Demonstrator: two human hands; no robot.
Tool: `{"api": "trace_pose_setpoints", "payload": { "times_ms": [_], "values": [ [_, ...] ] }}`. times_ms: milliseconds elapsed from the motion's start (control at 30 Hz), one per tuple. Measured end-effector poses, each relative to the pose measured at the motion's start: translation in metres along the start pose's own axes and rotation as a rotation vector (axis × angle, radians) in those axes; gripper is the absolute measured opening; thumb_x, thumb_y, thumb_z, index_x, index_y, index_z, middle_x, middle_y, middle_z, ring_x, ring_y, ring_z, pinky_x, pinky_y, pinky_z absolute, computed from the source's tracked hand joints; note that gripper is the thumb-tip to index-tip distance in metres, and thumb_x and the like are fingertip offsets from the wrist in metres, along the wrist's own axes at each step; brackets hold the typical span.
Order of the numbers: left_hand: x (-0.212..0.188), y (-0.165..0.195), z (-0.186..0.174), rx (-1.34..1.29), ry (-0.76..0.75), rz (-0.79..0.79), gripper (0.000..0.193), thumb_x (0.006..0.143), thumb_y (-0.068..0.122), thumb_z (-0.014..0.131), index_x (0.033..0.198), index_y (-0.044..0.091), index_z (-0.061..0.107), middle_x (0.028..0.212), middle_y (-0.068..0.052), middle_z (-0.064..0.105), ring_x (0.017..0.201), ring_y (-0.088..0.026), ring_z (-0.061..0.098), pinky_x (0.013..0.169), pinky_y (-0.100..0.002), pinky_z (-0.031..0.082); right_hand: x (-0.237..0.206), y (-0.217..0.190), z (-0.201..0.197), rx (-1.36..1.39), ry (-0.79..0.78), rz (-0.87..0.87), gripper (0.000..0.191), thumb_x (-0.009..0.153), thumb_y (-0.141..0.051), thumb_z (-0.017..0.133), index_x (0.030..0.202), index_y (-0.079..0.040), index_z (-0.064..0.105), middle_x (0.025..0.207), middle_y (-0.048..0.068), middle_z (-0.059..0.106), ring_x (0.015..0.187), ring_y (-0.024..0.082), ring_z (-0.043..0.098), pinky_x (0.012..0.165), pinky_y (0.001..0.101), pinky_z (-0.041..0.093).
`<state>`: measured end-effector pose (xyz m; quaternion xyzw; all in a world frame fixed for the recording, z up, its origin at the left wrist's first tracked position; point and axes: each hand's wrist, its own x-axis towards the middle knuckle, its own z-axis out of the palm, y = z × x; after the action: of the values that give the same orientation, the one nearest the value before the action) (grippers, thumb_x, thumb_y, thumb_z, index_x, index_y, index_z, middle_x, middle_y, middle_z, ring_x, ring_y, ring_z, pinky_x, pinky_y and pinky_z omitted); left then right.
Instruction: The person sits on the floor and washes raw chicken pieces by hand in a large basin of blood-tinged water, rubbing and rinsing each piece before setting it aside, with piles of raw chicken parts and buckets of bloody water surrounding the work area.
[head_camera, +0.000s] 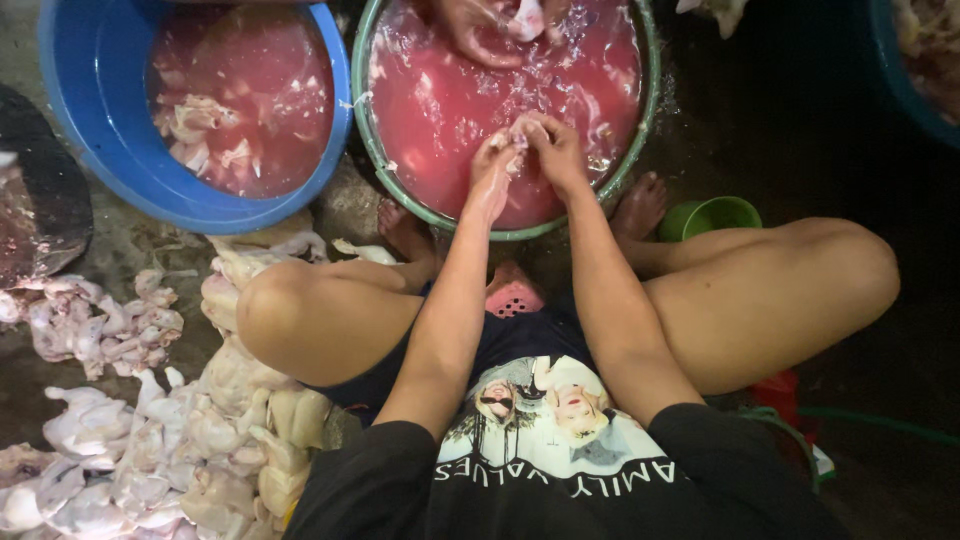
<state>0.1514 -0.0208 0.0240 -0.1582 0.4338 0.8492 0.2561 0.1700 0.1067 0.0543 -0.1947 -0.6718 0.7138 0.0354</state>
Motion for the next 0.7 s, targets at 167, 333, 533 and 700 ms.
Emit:
{"api": "trace_pose_setpoints", "payload": {
  "times_ms": [167, 333, 533, 700],
  "values": [
    [0.004, -0.006, -0.003, 0.158, 0.065, 0.074, 0.040, 0.093, -0.004, 0.064, 0.133, -0.002, 0.060, 0.100, -0.005, 0.066, 0.078, -0.011, 0.060, 0.066, -0.025, 0.050, 0.003, 0.004, 0.006, 0.055, -0.047, 0.086, 0.036, 0.101, -0.016, 0.065, 0.133, 0.000, 0.064, 0.119, 0.009, 0.074, 0.104, 0.015, 0.069, 0.092, 0.0283, 0.057],
    [0.007, -0.009, -0.010, 0.122, 0.014, 0.152, 0.036, 0.097, -0.005, 0.063, 0.133, -0.005, 0.062, 0.097, -0.003, 0.063, 0.077, -0.009, 0.055, 0.066, -0.024, 0.047, 0.001, 0.005, 0.007, 0.042, -0.116, 0.008, 0.038, 0.099, -0.009, 0.068, 0.135, 0.003, 0.063, 0.122, 0.011, 0.073, 0.108, 0.015, 0.068, 0.096, 0.0287, 0.056],
    [0.006, -0.011, -0.012, 0.310, 0.266, 0.209, 0.030, 0.109, 0.019, 0.059, 0.123, -0.006, 0.070, 0.095, -0.006, 0.066, 0.078, -0.009, 0.056, 0.062, -0.023, 0.048, -0.006, 0.005, 0.015, -0.035, -0.133, 0.012, 0.037, 0.096, -0.006, 0.073, 0.131, 0.003, 0.067, 0.121, 0.010, 0.074, 0.108, 0.014, 0.067, 0.096, 0.0286, 0.055],
    [0.008, 0.011, -0.017, 0.122, 0.498, -0.075, 0.043, 0.106, 0.044, 0.046, 0.112, 0.004, 0.060, 0.092, -0.011, 0.067, 0.071, -0.018, 0.064, 0.054, -0.031, 0.053, -0.010, 0.008, 0.016, -0.016, -0.065, 0.107, 0.034, 0.098, -0.011, 0.069, 0.131, 0.000, 0.068, 0.118, 0.008, 0.075, 0.105, 0.015, 0.068, 0.095, 0.0278, 0.053]
  ]
}}
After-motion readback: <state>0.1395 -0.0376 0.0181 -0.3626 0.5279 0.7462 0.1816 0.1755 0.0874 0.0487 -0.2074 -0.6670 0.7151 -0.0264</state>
